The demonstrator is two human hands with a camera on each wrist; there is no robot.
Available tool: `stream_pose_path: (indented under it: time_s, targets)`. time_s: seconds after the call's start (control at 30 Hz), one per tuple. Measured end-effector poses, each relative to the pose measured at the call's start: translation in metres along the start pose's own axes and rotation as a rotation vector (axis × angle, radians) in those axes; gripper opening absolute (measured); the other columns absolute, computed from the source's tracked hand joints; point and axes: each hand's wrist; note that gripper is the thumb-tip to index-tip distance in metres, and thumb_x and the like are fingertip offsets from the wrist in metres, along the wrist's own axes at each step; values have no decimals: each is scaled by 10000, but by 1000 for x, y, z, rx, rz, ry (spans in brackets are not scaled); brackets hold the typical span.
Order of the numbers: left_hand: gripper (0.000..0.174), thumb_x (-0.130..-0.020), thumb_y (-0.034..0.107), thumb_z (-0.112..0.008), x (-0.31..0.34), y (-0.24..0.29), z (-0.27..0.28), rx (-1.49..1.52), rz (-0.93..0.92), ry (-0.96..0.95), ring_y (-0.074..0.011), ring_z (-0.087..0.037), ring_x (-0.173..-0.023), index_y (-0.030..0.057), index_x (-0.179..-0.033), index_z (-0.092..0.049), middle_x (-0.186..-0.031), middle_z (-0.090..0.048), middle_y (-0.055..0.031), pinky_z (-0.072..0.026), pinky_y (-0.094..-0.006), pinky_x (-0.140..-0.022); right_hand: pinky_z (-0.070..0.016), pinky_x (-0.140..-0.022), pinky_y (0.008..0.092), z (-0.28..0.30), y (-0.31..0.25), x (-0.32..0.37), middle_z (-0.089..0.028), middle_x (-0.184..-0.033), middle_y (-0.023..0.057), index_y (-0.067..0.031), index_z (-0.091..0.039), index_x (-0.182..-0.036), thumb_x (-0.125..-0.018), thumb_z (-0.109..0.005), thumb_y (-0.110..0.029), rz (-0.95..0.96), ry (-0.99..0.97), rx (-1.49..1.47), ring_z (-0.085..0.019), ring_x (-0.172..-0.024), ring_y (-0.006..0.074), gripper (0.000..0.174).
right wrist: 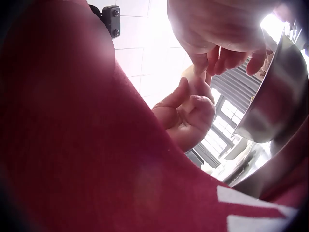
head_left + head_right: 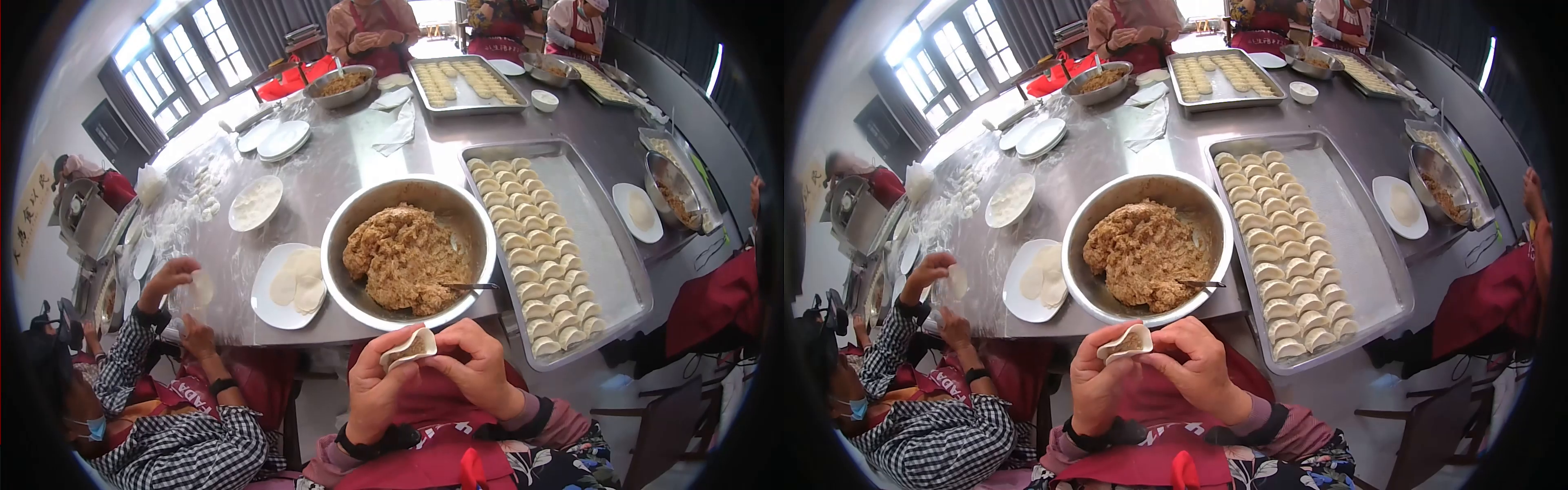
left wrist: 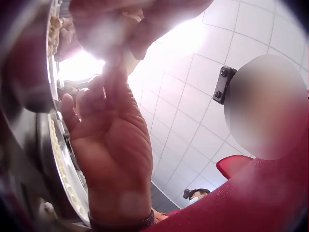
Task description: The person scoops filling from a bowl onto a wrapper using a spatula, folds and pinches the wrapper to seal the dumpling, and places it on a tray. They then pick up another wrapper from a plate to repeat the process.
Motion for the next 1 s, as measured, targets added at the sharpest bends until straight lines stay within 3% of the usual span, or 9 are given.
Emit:
stream_pose_path:
  time_s: [0.2,0.27,0.4,0.5,0.6,0.67,0.83,0.97,1.0]
  targets:
    - [394,-818,-87,-531,-1,-2,-7,-41,7,29,-148,-609,-928,-17,-1204,-506,-1187,-579,-140,-516,-250,-727,-453,-648,319,-1,3,0,-619,-769,67,-49,-656,-829,-677,-761,-85,85,89,90,-567,-708,230,188]
    - [393,-817,-83,-541,1,-4,-8,-32,24,28,-149,-610,-926,-16,-1203,-506,-1188,-578,-138,-518,-249,-726,-444,-626,326,2,3,-1,-603,-747,61,-57,-641,-790,-663,-765,-83,338,76,329,-552,-675,235,180]
    - [390,-817,-70,-567,2,-9,-4,-12,41,-1,-149,-611,-923,-16,-1199,-507,-1187,-576,-135,-522,-247,-727,-443,-618,338,4,0,-3,-586,-733,56,-65,-631,-789,-645,-769,-74,419,66,416,-539,-660,250,199]
    - [378,-821,-65,-571,2,-7,-4,19,23,2,-154,-612,-917,-11,-1190,-509,-1217,-554,-147,-524,-248,-730,-443,-575,271,3,-6,0,-598,-815,61,-33,-642,-900,-667,-765,-33,50,93,57,-544,-636,151,264]
    - [368,-826,-63,-565,3,-11,-4,25,12,-13,-157,-613,-913,-9,-1186,-508,-1245,-533,-156,-525,-250,-721,-443,-575,236,2,-2,2,-609,-866,72,-20,-643,-930,-687,-754,-20,-73,41,-84,-551,-637,112,267]
    - [363,-829,-61,-562,1,-10,-4,18,-2,-19,-158,-613,-910,-8,-1184,-506,-1258,-522,-160,-527,-251,-712,-457,-586,243,1,0,1,-613,-842,77,-18,-644,-913,-692,-739,-4,-54,36,-83,-562,-626,146,241]
    - [330,-855,-28,-554,1,-10,-2,42,63,-27,-155,-619,-886,-9,-1180,-501,-1158,-583,-158,-529,-252,-673,-470,-586,276,5,9,-3,-600,-766,77,-21,-647,-858,-683,-735,-3,437,48,296,-564,-637,199,196]
    - [331,-871,-25,-561,3,-13,1,135,79,-38,-122,-618,-862,4,-1196,-505,-1076,-617,-99,-511,-218,-670,-466,-589,277,2,3,-2,-593,-775,77,-23,-646,-835,-691,-739,-16,345,33,277,-566,-649,183,172]
    - [322,-875,-20,-560,4,-13,2,116,84,-50,-122,-618,-857,5,-1192,-506,-1074,-616,-100,-511,-218,-663,-463,-585,272,-1,0,-1,-590,-780,80,-21,-650,-837,-702,-732,-15,169,69,134,-565,-649,180,158]
Point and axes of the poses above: each hand's wrist, its own x-axis away from the middle knuckle, its own z-axis out of the back of the hand, y = z × x
